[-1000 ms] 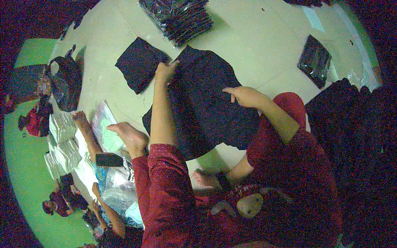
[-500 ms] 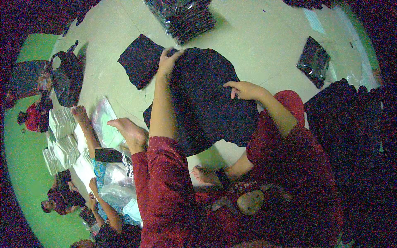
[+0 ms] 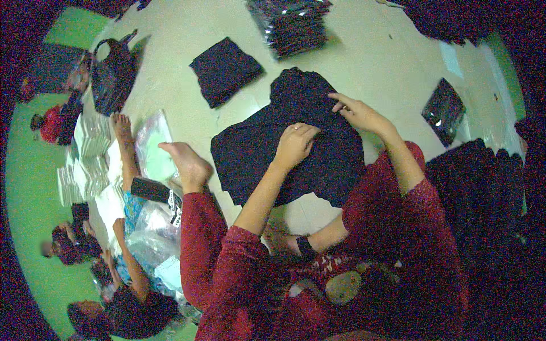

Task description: The person sits on the floor and folds a dark-colored t-shirt by hand. They smooth the fabric, fold the sleeves and sides, and then fold the shirt in half before placing it on a growing stack of folded shirts.

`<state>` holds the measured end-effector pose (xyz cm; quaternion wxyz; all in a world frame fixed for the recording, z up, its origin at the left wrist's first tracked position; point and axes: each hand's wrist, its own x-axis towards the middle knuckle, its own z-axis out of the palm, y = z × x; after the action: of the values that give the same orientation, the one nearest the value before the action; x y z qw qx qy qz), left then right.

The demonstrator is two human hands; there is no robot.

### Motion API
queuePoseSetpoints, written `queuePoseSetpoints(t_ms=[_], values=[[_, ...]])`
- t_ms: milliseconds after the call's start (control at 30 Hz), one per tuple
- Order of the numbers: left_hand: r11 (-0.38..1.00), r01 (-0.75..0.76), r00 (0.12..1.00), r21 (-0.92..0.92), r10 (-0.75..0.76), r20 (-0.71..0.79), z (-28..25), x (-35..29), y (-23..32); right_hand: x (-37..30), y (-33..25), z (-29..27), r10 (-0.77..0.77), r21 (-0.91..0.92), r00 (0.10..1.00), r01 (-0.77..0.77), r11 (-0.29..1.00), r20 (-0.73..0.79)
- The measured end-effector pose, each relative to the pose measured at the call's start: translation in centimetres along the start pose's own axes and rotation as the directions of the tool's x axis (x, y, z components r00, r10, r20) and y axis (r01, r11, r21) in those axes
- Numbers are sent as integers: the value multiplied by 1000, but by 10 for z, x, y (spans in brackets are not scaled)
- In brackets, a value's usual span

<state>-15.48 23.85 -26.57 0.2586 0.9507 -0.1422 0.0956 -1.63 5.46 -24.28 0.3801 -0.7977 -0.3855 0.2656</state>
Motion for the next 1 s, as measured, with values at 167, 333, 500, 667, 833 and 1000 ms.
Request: queuePoseSetpoints(t_ms=[167, 333, 500, 667, 833, 1000], values=[[869, 322, 946, -376, -308, 99, -16, 20, -12, 18, -26, 50, -225, -244, 973, 230, 942, 48], [862, 257, 966, -437, -228, 119, -37, 3, -47, 43, -29, 45, -96, -304, 983, 140, 942, 155], [798, 537, 729, 275, -603, 325, -106, -62, -131, 49, -23, 39, -115, -368, 983, 162, 916, 144], [764, 449, 672, 463, -631, 389, -136, -102, -159, 54, -19, 28, -16, -334, 992, 58, 941, 126], [778, 594, 793, 206, -609, 18, -159, -130, -102, 32, -21, 14, -78, -260, 994, 97, 961, 83], [797, 497, 836, 344, -546, 59, -152, -148, -59, -20, -22, 32, 40, -277, 991, -3, 961, 130]])
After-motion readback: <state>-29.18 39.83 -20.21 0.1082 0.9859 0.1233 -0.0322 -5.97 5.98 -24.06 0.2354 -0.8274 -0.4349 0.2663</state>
